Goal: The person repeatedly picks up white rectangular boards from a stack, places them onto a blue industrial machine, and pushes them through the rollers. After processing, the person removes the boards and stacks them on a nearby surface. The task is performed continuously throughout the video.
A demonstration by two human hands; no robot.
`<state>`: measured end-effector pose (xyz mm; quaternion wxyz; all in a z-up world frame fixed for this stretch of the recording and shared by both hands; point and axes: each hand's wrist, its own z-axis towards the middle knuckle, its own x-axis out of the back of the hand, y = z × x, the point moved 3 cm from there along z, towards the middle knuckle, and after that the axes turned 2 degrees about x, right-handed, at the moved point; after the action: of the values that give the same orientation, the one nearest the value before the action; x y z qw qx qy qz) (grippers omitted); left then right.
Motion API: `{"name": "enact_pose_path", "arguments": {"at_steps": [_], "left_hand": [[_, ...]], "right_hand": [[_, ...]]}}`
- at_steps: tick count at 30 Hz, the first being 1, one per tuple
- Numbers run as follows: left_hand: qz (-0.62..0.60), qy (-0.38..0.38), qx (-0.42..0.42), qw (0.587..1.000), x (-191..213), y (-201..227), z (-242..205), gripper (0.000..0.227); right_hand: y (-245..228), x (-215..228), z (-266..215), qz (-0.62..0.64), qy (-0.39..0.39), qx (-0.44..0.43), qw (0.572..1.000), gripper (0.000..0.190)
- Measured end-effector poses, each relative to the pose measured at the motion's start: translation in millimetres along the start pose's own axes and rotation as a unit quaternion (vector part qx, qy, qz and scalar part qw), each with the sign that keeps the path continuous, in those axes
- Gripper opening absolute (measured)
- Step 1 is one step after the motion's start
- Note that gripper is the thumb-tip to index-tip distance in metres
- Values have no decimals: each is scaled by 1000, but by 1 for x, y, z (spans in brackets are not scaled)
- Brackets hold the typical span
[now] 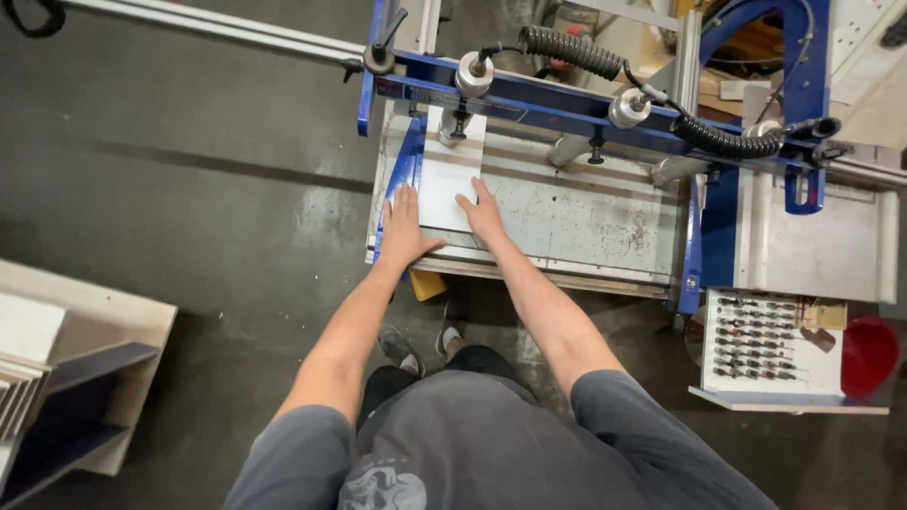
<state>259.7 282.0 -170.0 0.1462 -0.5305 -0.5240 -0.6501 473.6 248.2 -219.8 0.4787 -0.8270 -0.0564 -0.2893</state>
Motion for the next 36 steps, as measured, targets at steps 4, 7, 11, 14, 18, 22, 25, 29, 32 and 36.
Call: {"name": "enact_pose_path", "arguments": {"at_steps": [4,7,11,14,18,22,25,29,32,36], "left_hand": [[-24,42,4,999,-10,-5,12,116],[17,54,13,998,-14,-2,8,113],[49,68,1,996,-25,-8,16,115],[54,77,-6,996,-35,-14,12,117],[57,87,-13,994,-32,-13,14,117],[59,70,-5,996,-39,-17,15,117],[56,67,-2,996,-38,-17,17,117],[65,65,4,996,-42,-19,18,117],[63,69,1,996,-42,-19,19,117],[55,68,4,996,-35,-16,15,116]], "right_hand": [[-4,-3,0,-61,7,19,998,77],[-7,-3,-5,-82,-16,-11,996,78],[-11,-2,1,-117,-24,-4,993,82],[-6,-3,-2,-151,-38,-14,988,85],[-24,4,-8,-151,-56,0,987,90],[-19,2,-3,-148,-54,1,988,92],[-32,6,-11,-164,-53,-2,985,93],[-39,10,-15,-176,-64,-5,982,95],[-43,12,-16,-180,-68,-6,981,94],[-50,12,-22,-191,-71,-7,979,94]]}}
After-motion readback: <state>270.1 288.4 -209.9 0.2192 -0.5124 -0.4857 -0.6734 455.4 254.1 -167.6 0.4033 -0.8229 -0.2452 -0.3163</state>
